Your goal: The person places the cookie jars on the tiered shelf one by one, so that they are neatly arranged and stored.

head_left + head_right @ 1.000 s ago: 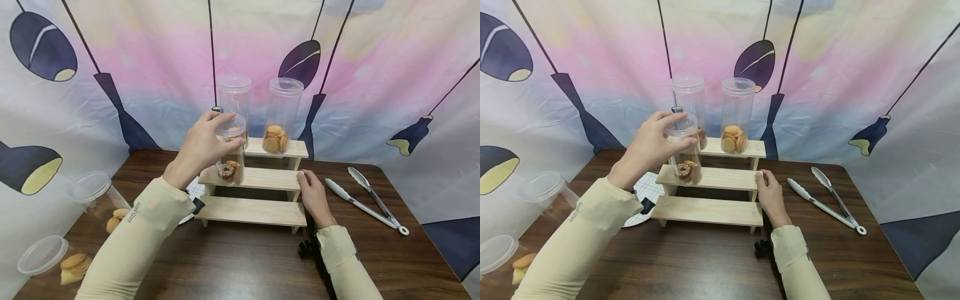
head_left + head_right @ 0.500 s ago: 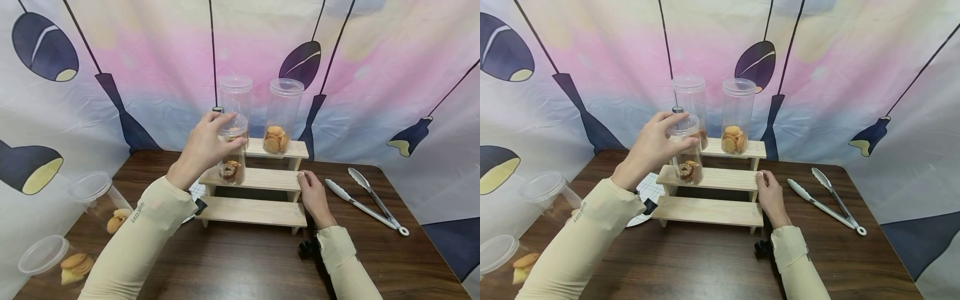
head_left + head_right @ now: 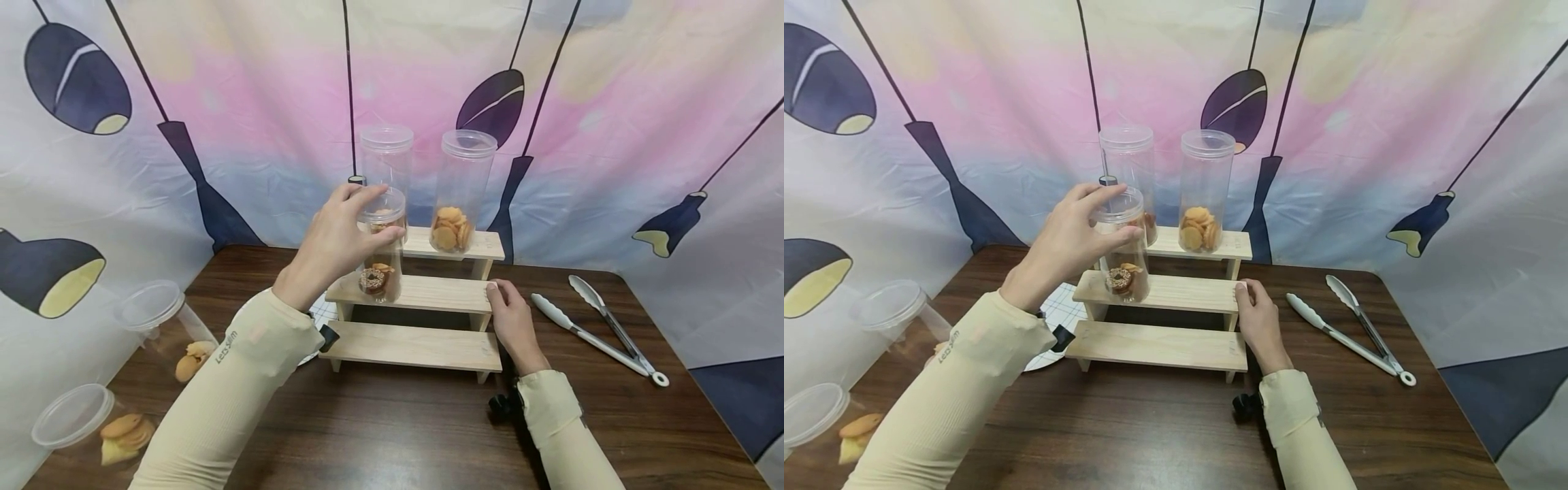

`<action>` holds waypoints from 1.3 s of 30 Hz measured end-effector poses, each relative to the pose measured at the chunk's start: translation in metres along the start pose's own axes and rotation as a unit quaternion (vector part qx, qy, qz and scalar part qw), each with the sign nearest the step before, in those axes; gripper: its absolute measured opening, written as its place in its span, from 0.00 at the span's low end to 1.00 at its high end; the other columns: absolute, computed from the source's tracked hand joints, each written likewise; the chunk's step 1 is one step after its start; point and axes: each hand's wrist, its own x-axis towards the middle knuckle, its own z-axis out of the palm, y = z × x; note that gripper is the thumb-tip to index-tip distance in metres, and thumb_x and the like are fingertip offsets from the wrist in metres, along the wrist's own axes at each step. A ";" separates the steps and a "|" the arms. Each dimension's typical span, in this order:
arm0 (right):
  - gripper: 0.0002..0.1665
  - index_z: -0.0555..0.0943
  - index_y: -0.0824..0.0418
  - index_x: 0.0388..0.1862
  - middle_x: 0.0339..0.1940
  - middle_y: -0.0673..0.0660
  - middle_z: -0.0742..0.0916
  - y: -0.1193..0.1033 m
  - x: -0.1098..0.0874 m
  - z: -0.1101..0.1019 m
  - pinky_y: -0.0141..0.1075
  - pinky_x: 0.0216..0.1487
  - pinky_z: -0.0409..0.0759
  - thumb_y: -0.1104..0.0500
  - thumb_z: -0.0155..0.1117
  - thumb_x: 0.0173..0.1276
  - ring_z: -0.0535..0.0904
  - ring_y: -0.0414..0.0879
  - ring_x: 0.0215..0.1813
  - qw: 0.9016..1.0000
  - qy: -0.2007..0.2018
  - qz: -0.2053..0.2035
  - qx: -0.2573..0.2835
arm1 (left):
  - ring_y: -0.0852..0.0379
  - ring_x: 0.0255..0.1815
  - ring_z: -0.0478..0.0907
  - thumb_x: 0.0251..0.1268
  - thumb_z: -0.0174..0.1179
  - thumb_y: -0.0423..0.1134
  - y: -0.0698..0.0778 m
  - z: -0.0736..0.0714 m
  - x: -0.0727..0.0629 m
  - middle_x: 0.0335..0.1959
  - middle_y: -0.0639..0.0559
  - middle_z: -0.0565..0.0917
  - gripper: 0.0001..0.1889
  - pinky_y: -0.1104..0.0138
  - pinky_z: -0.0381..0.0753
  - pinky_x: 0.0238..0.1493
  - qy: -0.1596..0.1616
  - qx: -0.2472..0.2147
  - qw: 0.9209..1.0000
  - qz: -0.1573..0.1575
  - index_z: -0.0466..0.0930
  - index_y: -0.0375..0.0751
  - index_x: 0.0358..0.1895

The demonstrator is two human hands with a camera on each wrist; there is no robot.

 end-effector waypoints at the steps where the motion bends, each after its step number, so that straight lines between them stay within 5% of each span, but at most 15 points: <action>1: 0.35 0.72 0.54 0.68 0.55 0.64 0.81 0.000 0.000 0.000 0.45 0.45 0.74 0.32 0.40 0.78 0.78 0.57 0.47 1.000 0.000 0.000 0.000 | 0.42 0.58 0.75 0.58 0.69 0.61 0.000 0.000 0.000 0.68 0.45 0.68 0.39 0.48 0.76 0.54 0.000 -0.001 1.000 0.001 0.69 0.59 0.73; 10: 0.36 0.72 0.54 0.68 0.53 0.64 0.81 0.002 0.001 0.002 0.42 0.41 0.75 0.32 0.40 0.77 0.78 0.55 0.41 1.000 0.001 -0.008 0.007 | 0.41 0.61 0.73 0.58 0.68 0.63 -0.001 -0.002 -0.002 0.71 0.45 0.65 0.40 0.46 0.75 0.57 -0.006 -0.003 1.000 0.003 0.67 0.60 0.74; 20: 0.37 0.71 0.56 0.70 0.52 0.63 0.81 0.002 0.001 0.000 0.41 0.38 0.76 0.32 0.41 0.77 0.77 0.52 0.36 1.000 -0.001 -0.011 0.006 | 0.37 0.70 0.64 0.47 0.69 0.71 -0.007 -0.014 -0.012 0.77 0.46 0.57 0.55 0.39 0.68 0.64 0.012 -0.008 1.000 0.016 0.48 0.74 0.79; 29: 0.37 0.71 0.56 0.70 0.52 0.63 0.81 0.003 0.002 -0.001 0.40 0.38 0.75 0.33 0.41 0.78 0.77 0.52 0.37 1.000 0.000 -0.007 0.006 | 0.39 0.70 0.66 0.54 0.70 0.64 -0.028 -0.038 -0.049 0.74 0.45 0.63 0.49 0.41 0.69 0.63 0.047 0.022 0.998 0.044 0.57 0.63 0.78; 39: 0.37 0.70 0.55 0.70 0.56 0.64 0.81 0.003 0.002 -0.001 0.41 0.40 0.75 0.32 0.41 0.77 0.78 0.55 0.42 1.000 -0.006 0.004 0.008 | 0.33 0.70 0.63 0.52 0.75 0.54 -0.062 -0.082 -0.097 0.73 0.39 0.64 0.49 0.35 0.63 0.63 0.090 0.072 0.993 0.002 0.60 0.56 0.78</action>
